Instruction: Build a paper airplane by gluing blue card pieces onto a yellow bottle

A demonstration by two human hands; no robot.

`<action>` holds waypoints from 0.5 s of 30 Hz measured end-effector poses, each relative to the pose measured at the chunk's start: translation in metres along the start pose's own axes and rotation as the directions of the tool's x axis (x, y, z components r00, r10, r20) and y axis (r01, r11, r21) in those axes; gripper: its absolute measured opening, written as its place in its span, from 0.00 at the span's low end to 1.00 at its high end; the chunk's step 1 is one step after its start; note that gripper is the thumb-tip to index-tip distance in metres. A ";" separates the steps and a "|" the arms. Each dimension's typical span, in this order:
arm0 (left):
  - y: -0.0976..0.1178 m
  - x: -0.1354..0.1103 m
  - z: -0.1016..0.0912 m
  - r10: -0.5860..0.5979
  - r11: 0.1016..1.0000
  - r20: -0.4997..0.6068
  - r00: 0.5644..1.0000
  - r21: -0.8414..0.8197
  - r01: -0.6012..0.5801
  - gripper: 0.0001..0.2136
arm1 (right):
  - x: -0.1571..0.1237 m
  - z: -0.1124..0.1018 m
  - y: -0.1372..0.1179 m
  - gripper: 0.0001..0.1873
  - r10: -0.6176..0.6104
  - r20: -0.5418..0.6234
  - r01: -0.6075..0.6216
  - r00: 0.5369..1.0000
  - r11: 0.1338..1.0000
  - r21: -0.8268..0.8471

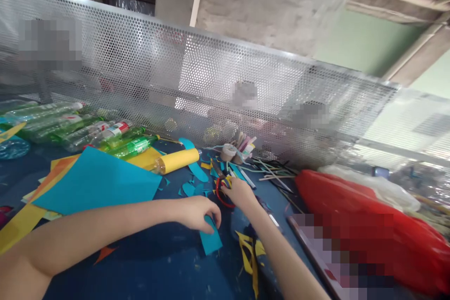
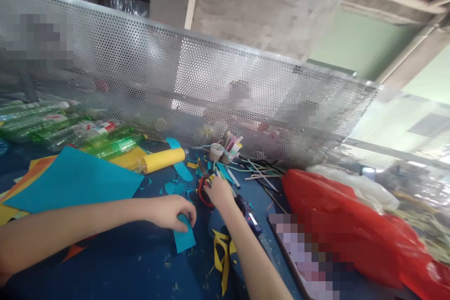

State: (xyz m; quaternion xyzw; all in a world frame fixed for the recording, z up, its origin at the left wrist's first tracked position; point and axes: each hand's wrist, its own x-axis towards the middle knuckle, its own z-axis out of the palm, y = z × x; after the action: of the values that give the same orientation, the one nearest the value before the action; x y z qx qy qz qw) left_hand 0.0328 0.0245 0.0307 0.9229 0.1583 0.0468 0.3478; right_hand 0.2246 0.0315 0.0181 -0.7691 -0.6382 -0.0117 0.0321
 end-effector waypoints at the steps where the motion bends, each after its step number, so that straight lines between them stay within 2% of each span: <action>1: -0.001 -0.003 0.006 0.018 1.000 -0.056 0.998 0.007 -0.017 0.09 | -0.001 -0.001 0.000 0.16 -0.024 0.002 0.024 1.000 1.000 0.002; 5: -0.011 -0.008 0.021 0.150 0.987 -0.194 0.969 0.087 -0.136 0.11 | -0.006 -0.004 0.002 0.15 -0.097 0.026 0.097 0.995 0.995 -0.001; 10: -0.020 -0.005 0.036 0.360 0.915 -0.317 0.877 0.301 -0.267 0.06 | -0.011 -0.004 0.004 0.16 -0.065 0.039 0.066 0.997 0.998 -0.024; 13: -0.020 -0.006 0.039 0.387 0.903 -0.383 0.839 0.342 -0.260 0.06 | -0.015 -0.012 0.009 0.16 0.001 0.055 0.002 0.998 0.999 -0.051; 15: -0.018 -0.008 0.038 0.360 0.912 -0.471 0.805 0.361 -0.197 0.06 | -0.018 -0.021 0.015 0.15 0.076 0.067 -0.070 0.995 0.994 -0.084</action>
State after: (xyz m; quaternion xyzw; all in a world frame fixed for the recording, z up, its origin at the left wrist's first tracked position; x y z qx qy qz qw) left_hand 0.0280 0.0110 -0.0093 0.9284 0.1140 0.3254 0.1387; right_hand 0.2364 0.0099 0.0375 -0.7925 -0.6094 -0.0094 -0.0214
